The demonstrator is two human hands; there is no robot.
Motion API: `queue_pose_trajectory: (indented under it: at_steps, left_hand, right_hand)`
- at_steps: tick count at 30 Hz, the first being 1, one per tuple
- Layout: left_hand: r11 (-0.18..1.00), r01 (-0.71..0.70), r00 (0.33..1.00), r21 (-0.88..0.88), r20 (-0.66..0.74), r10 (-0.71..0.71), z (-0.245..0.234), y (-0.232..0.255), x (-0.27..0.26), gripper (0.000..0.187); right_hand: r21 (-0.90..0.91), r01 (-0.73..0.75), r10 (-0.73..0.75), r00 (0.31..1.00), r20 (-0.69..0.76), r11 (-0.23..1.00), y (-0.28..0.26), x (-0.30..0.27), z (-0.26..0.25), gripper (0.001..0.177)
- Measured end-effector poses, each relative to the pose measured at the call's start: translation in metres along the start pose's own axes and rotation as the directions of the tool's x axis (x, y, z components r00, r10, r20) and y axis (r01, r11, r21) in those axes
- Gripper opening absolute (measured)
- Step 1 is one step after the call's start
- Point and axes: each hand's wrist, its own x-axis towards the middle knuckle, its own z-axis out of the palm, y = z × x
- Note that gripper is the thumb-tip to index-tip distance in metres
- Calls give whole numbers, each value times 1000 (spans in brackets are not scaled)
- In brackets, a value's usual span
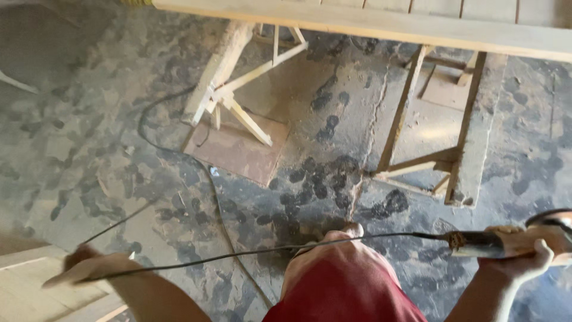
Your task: The person uses an angle grinder with a sanding disc to smooth the surface of a wooden door panel. They systematically move the tool across the flat surfaces and edges of the door, which is resting on a wooden stand. The person adjusts their position and the tool's angle to cover different sections of the panel.
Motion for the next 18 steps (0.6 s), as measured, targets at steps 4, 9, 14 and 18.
queue_pose_trajectory:
  at_steps: [4,9,14,18]
  left_hand:
    - [986,95,996,137,-13,-94,-18,-10,22,67]
    - [923,147,984,357,40,-173,-7,-14,45,59]
    - [825,41,978,563,146,-148,19,-15,39,51]
    - [670,-199,956,715,292,-28,23,5,26,45]
  right_hand:
    - [19,-24,22,990,139,1000,-4,-30,10,45]
    - [-222,38,-2,987,160,974,0,-88,41,52]
    - [26,-122,119,989,89,992,3,-117,41,35]
    - [-29,-86,87,996,31,996,-5,-133,36,41]
